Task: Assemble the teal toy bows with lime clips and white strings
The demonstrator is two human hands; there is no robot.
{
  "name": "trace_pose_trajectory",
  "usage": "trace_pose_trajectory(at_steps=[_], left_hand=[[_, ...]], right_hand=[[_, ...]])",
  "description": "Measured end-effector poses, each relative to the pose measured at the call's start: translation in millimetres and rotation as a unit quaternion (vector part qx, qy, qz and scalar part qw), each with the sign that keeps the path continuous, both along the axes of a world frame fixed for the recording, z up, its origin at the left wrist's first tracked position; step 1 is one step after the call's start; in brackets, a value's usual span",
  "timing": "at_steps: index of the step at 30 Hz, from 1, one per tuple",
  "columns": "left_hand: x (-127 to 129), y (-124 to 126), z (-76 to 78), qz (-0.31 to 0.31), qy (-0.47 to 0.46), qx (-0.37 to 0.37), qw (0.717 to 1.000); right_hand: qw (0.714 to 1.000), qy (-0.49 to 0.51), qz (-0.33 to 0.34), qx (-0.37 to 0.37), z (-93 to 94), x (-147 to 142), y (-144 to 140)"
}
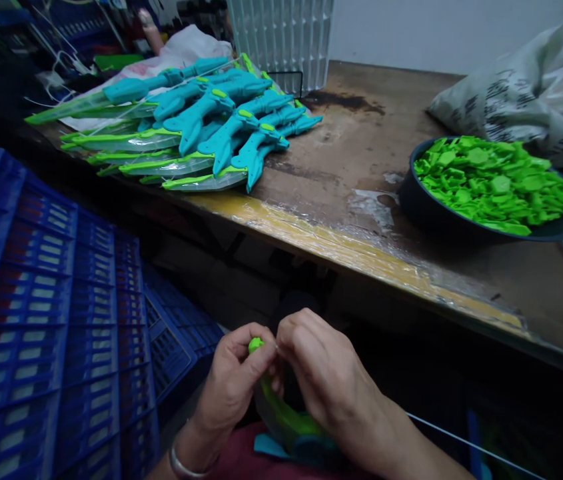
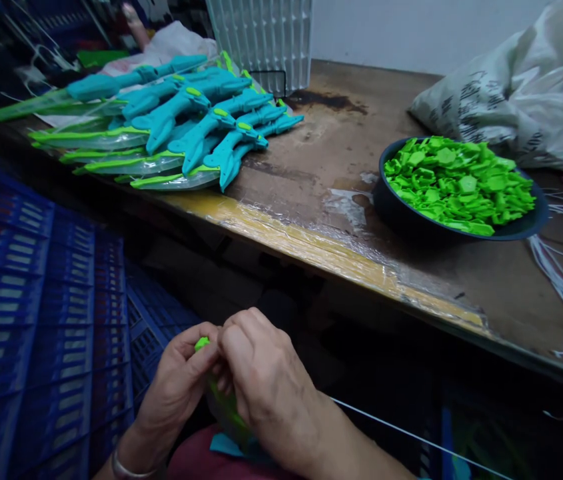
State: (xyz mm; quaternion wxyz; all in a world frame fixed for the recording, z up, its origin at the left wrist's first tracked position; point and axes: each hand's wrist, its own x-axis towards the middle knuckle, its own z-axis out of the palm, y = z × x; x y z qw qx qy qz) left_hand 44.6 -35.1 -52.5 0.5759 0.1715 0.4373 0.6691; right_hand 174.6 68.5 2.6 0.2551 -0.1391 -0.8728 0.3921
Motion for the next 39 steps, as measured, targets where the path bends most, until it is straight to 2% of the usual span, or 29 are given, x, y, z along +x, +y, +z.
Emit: trace_pose_trajectory(at_steps=[2, 5, 7, 10, 13, 16, 21, 25, 28, 35, 39], left_hand=[[0, 0, -0.2, 0.008, 0.032, -0.005, 0.999], [0, -3, -2.3, 0.001, 0.081, 0.007, 0.997], [-1, -5, -4.7, -0.008, 0.089, 0.023, 0.996], [-2, -6, -8.0, -0.018, 0.078, 0.040, 0.996], [-3, -5, -9.0, -0.017, 0.058, 0.044, 0.997], [-2, -3, -8.7, -0.010, 0.041, 0.042, 0.998], [0, -3, -6.6, -0.013, 0.050, 0.042, 0.998], [2, -2, -3.0, -0.009, 0.035, 0.055, 0.998], [2, -2, -2.3, -0.012, 0.028, 0.059, 0.998], [-2, -8, -11.9, 0.010, 0.082, 0.006, 0.997], [0, -8, -12.7, -0.019, 0.064, 0.018, 0.998]], right_hand=[[0.997, -0.017, -0.034, -0.073, 0.8, 2, -3], [0.973, -0.031, -0.048, -0.222, 1.6, 2, -2], [0.963, -0.019, -0.060, -0.263, -0.4, 1, -1], [0.977, 0.026, -0.081, -0.196, -8.0, 1, -3], [0.990, 0.073, -0.066, -0.101, -16.9, 1, -9], [0.992, 0.104, -0.049, -0.058, -21.8, 2, -12], [0.995, 0.084, -0.044, -0.040, -21.5, 2, -12], [0.991, 0.087, -0.095, -0.027, -22.8, 1, -15], [0.987, 0.089, -0.126, -0.043, -22.7, 2, -17], [0.997, 0.047, -0.055, -0.018, -15.9, 2, -14], [0.998, 0.038, -0.045, -0.020, -13.0, 0, -11]])
